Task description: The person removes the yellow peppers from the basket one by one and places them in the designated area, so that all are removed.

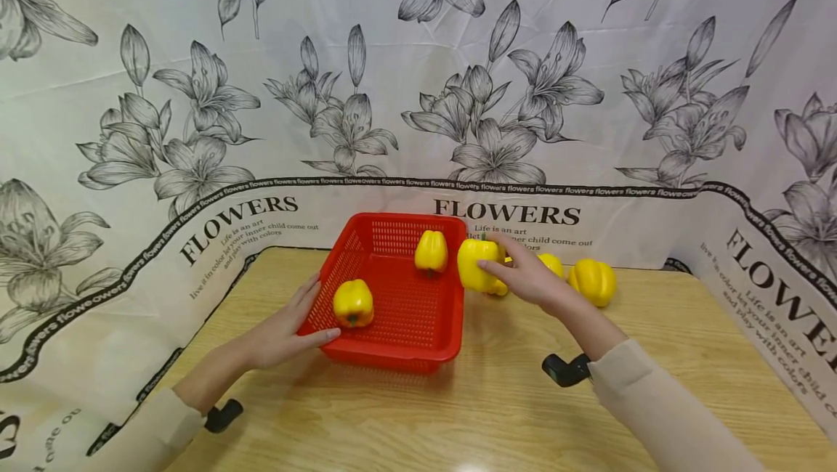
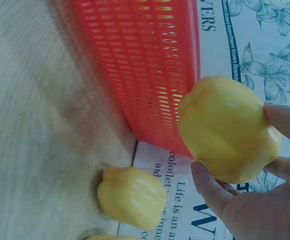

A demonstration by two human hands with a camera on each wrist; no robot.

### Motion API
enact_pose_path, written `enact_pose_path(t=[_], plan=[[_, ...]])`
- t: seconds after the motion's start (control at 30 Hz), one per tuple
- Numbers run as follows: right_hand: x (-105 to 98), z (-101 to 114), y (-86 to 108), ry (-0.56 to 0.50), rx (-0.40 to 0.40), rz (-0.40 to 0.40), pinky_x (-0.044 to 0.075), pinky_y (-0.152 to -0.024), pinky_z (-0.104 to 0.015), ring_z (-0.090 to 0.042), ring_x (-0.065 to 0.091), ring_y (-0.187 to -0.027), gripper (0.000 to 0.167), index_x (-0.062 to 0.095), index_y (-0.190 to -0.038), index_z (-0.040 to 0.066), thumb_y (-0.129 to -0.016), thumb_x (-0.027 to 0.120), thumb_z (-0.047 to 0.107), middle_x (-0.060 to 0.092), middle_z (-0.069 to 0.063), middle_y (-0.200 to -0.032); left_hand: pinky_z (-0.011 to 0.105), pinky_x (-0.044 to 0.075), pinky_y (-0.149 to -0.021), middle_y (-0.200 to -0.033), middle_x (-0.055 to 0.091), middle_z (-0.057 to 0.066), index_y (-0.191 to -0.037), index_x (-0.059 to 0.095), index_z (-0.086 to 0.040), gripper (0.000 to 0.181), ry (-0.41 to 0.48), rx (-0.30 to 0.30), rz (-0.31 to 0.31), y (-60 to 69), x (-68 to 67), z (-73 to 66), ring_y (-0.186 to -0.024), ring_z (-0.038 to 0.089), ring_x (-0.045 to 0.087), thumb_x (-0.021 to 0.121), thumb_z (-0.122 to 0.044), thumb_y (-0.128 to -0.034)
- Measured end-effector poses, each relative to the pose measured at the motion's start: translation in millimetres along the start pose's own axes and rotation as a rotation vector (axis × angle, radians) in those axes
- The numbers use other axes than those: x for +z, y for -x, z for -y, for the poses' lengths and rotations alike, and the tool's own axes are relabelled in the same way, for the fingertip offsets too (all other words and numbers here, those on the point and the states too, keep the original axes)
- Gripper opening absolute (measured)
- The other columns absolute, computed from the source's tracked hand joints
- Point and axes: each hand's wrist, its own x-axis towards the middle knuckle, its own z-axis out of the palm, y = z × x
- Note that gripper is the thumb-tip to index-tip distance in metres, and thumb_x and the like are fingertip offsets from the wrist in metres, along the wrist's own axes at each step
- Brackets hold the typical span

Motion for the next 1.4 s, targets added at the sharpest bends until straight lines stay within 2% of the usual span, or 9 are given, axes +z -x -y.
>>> enact_pose_path(t=[0.27, 0.43, 0.67, 0.8, 0.97, 1.07, 1.2, 1.4], plan=[[4.7, -17.9, 14.9, 0.001, 0.039, 0.07, 0.049, -0.099, -0.059, -0.047, 0.049, -0.128, 0.07, 0.03, -0.158, 0.001, -0.105, 0.058, 0.038, 0.04, -0.032, -0.151, 0.059, 0.033, -0.117, -0.173, -0.004, 0.001, -0.166, 0.001, -0.013, 0.115, -0.005, -0.002, 0.005, -0.1, 0.5, 1.2, -0.15, 0.042, 0.029, 0.057, -0.076, -0.0883], [10.9, -30.8, 20.9, 0.024, 0.065, 0.104, 0.043, -0.103, -0.064, -0.048, 0.043, -0.133, 0.071, 0.032, -0.157, 0.0, -0.105, 0.058, 0.04, 0.036, -0.034, -0.153, 0.059, 0.034, -0.117, -0.173, -0.005, 0.0, -0.166, 0.0, -0.014, 0.115, -0.003, -0.007, 0.008, 0.0, 1.1, 2.6, -0.15, 0.041, 0.03, 0.058, -0.076, -0.088], [18.0, -47.1, 29.4, 0.039, 0.074, 0.145, 0.05, -0.098, -0.058, -0.051, 0.05, -0.128, 0.068, 0.039, -0.154, 0.002, -0.103, 0.061, 0.04, 0.041, -0.033, -0.152, 0.06, 0.033, -0.116, -0.173, -0.005, -0.001, -0.166, 0.0, -0.015, 0.115, -0.001, -0.017, 0.011, 0.0, 1.0, 2.6, -0.15, 0.041, 0.03, 0.058, -0.077, -0.0876], [20.9, -55.0, 33.3, 0.03, 0.054, 0.19, 0.048, -0.101, -0.059, -0.049, 0.048, -0.131, 0.065, 0.04, -0.153, 0.0, -0.103, 0.061, 0.037, 0.043, -0.03, -0.151, 0.06, 0.034, -0.116, -0.173, -0.005, 0.0, -0.166, 0.0, -0.015, 0.115, 0.002, -0.015, 0.009, 0.4, 0.9, 2.3, -0.15, 0.042, 0.03, 0.058, -0.076, -0.0878], [22.9, -60.9, 34.8, -0.059, 0.045, 0.244, 0.048, -0.104, -0.056, -0.042, 0.047, -0.131, 0.066, 0.036, -0.156, -0.002, -0.105, 0.06, 0.033, 0.042, -0.029, -0.148, 0.06, 0.034, -0.116, -0.173, -0.004, 0.0, -0.166, 0.001, -0.014, 0.115, -0.009, -0.012, 0.005, 0.0, 1.2, 2.4, -0.15, 0.041, 0.03, 0.057, -0.076, -0.088], [22.4, -64.6, 34.5, -0.133, 0.061, 0.271, 0.051, -0.102, -0.053, -0.037, 0.052, -0.123, 0.065, 0.034, -0.157, -0.001, -0.105, 0.059, 0.029, 0.043, -0.029, -0.14, 0.061, 0.034, -0.115, -0.173, -0.003, 0.002, -0.166, 0.002, -0.012, 0.115, -0.019, -0.007, 0.002, 0.1, 1.5, 2.9, -0.15, 0.042, 0.029, 0.056, -0.076, -0.0884], [19.4, -71.9, 33.4, -0.178, 0.088, 0.299, 0.052, -0.101, -0.053, -0.032, 0.058, -0.117, 0.063, 0.033, -0.158, 0.002, -0.106, 0.058, 0.028, 0.046, -0.028, -0.135, 0.062, 0.034, -0.115, -0.173, -0.003, 0.003, -0.166, 0.001, -0.012, 0.114, -0.012, -0.005, 0.006, 0.2, 1.2, 2.5, -0.151, 0.043, 0.028, 0.057, -0.075, -0.0888], [14.8, -83.6, 30.9, -0.216, 0.111, 0.334, 0.052, -0.1, -0.052, -0.032, 0.061, -0.115, 0.068, 0.026, -0.161, 0.0, -0.107, 0.055, 0.03, 0.052, -0.028, -0.139, 0.063, 0.035, -0.114, -0.173, -0.003, 0.004, -0.166, 0.001, -0.012, 0.113, -0.005, -0.005, 0.011, -0.1, 1.4, 2.3, -0.15, 0.044, 0.03, 0.057, -0.074, -0.0892]])
